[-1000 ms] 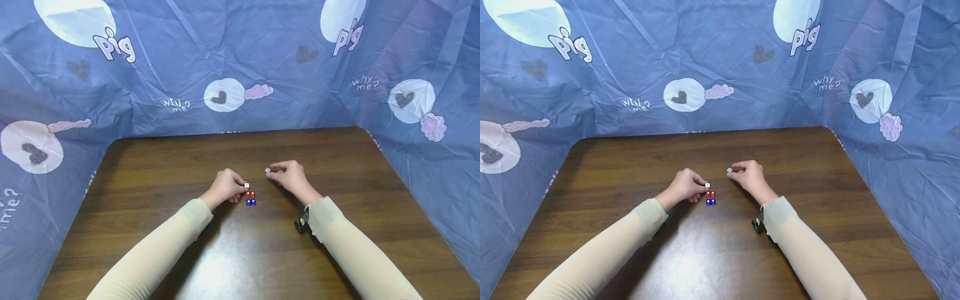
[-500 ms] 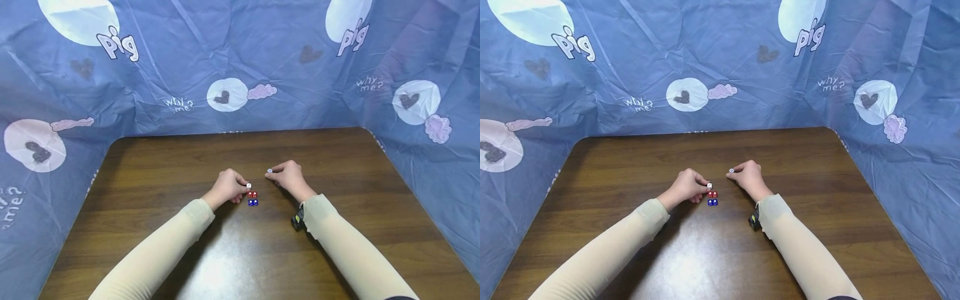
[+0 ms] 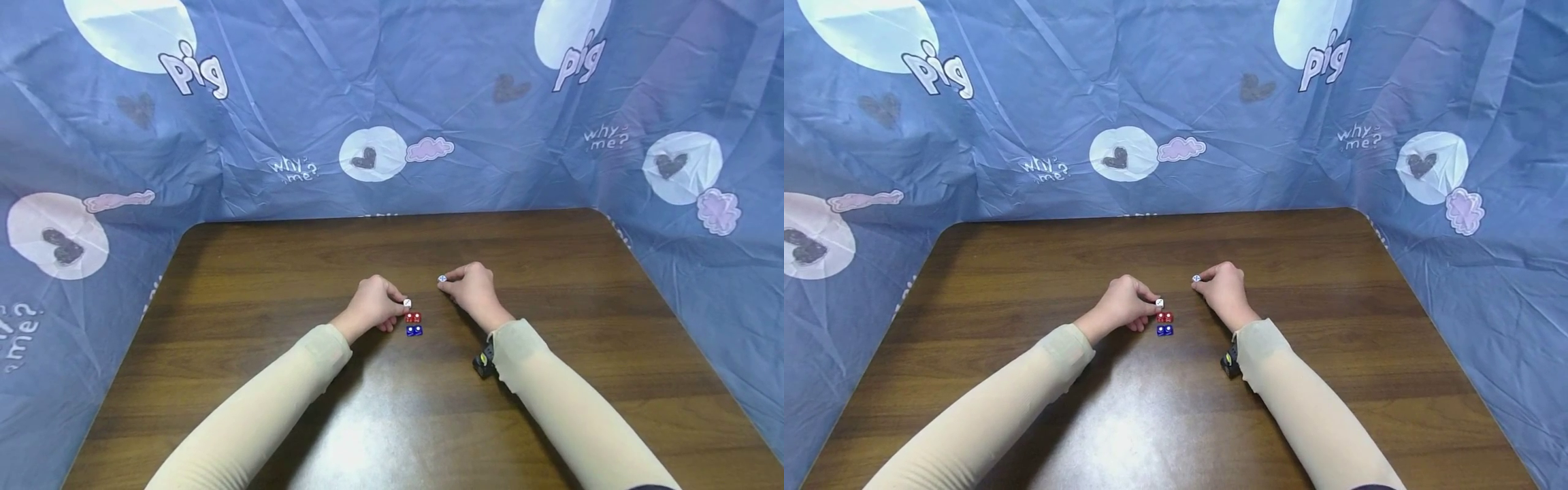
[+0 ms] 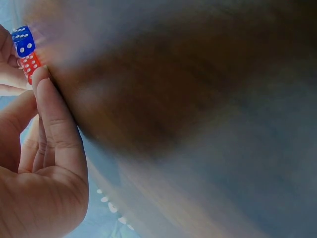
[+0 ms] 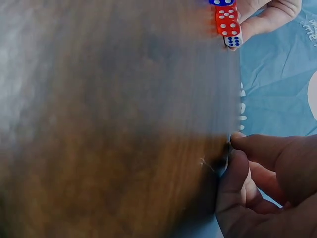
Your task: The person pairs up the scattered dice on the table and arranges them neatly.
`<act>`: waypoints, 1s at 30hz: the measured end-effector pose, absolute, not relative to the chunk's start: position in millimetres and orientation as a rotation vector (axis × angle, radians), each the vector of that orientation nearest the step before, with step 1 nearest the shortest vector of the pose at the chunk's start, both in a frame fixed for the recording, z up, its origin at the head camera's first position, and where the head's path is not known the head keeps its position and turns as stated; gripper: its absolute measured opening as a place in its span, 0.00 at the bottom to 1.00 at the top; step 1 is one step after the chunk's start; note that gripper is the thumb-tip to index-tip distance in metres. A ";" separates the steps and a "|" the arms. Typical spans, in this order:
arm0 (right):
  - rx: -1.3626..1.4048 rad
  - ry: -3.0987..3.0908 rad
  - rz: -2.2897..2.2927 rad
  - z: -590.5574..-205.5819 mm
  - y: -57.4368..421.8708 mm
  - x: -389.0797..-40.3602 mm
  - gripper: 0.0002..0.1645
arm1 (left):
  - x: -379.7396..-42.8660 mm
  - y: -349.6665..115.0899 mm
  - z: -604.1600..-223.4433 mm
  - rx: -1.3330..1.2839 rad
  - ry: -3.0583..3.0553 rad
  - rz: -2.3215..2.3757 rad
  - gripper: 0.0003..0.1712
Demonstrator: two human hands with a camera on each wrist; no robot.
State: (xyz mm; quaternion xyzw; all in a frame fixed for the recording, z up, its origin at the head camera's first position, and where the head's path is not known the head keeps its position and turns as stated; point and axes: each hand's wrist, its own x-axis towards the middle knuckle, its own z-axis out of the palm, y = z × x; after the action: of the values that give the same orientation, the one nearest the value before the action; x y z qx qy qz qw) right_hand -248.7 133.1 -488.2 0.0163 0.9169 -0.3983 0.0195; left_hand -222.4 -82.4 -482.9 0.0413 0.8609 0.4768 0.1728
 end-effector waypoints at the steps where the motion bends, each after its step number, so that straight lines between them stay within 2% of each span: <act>1: 0.047 2.838 -1.244 -488.5 132.8 -248.3 0.10 | -222.6 -82.5 -483.0 0.116 2.444 1.353 0.04; 9: -0.149 2.666 -1.293 -487.1 127.3 -240.6 0.13 | -221.8 -82.7 -481.8 0.109 2.443 1.338 0.04; 15: -0.319 2.602 -1.212 -484.3 120.1 -233.4 0.11 | -221.0 -82.6 -479.6 0.109 2.446 1.341 0.05; 23: -0.382 2.614 -1.132 -486.1 114.0 -232.3 0.08 | -221.6 -82.8 -481.4 0.110 2.441 1.350 0.05; 30: -0.452 2.620 -1.098 -487.0 112.5 -233.8 0.10 | -222.6 -82.7 -483.8 0.115 2.441 1.359 0.05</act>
State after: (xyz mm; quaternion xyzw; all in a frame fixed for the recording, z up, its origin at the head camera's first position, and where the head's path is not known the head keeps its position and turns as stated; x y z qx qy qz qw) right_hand -233.8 112.5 -487.0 -0.1556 0.9029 -0.3783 0.1321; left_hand -222.6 -82.7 -483.8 0.0403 0.8600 0.4787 0.1719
